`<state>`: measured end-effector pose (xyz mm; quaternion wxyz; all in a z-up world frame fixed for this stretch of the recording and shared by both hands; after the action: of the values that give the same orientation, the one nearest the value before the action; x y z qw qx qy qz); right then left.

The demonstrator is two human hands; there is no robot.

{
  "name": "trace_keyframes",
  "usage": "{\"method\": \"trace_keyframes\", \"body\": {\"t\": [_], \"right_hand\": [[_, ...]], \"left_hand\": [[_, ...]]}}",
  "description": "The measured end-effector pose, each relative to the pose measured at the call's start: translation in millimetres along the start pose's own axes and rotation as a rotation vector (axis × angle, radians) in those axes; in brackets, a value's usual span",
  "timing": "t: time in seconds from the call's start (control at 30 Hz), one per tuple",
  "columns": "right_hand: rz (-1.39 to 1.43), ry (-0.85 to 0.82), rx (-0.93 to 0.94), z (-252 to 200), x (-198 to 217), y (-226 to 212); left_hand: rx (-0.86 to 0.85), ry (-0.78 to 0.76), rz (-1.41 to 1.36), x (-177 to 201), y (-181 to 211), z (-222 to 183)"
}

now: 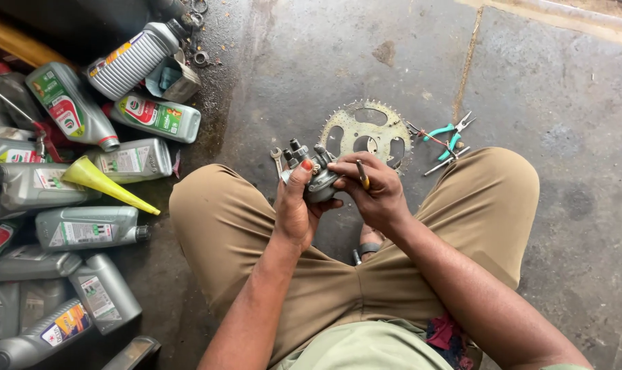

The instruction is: Using a screwdriver to adjust and disassemble parts of a motorcycle carburetor while sitting on a workshop floor.

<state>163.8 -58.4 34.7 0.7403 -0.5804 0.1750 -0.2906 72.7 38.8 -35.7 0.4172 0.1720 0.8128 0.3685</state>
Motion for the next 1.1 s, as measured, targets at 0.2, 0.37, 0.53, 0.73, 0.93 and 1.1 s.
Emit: {"method": "trace_keyframes", "body": {"t": [0.2, 0.37, 0.53, 0.73, 0.93, 1.1], "right_hand": [[0.072, -0.018, -0.137, 1, -3, 7], [0.027, -0.019, -0.078, -2, -3, 1], [-0.050, 0.022, -0.074, -1, -2, -3], [-0.087, 0.010, -0.137, 3, 1, 0], [-0.299, 0.219, -0.125, 13, 92, 29], [-0.295, 0.513, -0.227, 14, 172, 55]], "left_hand": [[0.033, -0.023, 0.066, -2, 5, -2], [0.036, -0.032, 0.092, 0, 4, -3], [0.056, -0.006, 0.144, -8, 13, -5], [0.063, -0.023, 0.140, -2, -2, 0], [0.133, 0.088, 0.001, 15, -17, 9], [0.141, 0.165, -0.063, 24, -19, 8]]}}
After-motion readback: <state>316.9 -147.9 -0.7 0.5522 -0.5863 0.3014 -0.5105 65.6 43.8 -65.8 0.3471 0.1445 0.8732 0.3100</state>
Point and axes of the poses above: each hand's wrist, its own z-axis towards the middle knuckle, its own x-axis out of the back of the hand, y = z × x, the point moved 10 cm from there along z, towards the middle knuckle, and after that the axes turned 14 degrees about z, right-handed, at the moved point
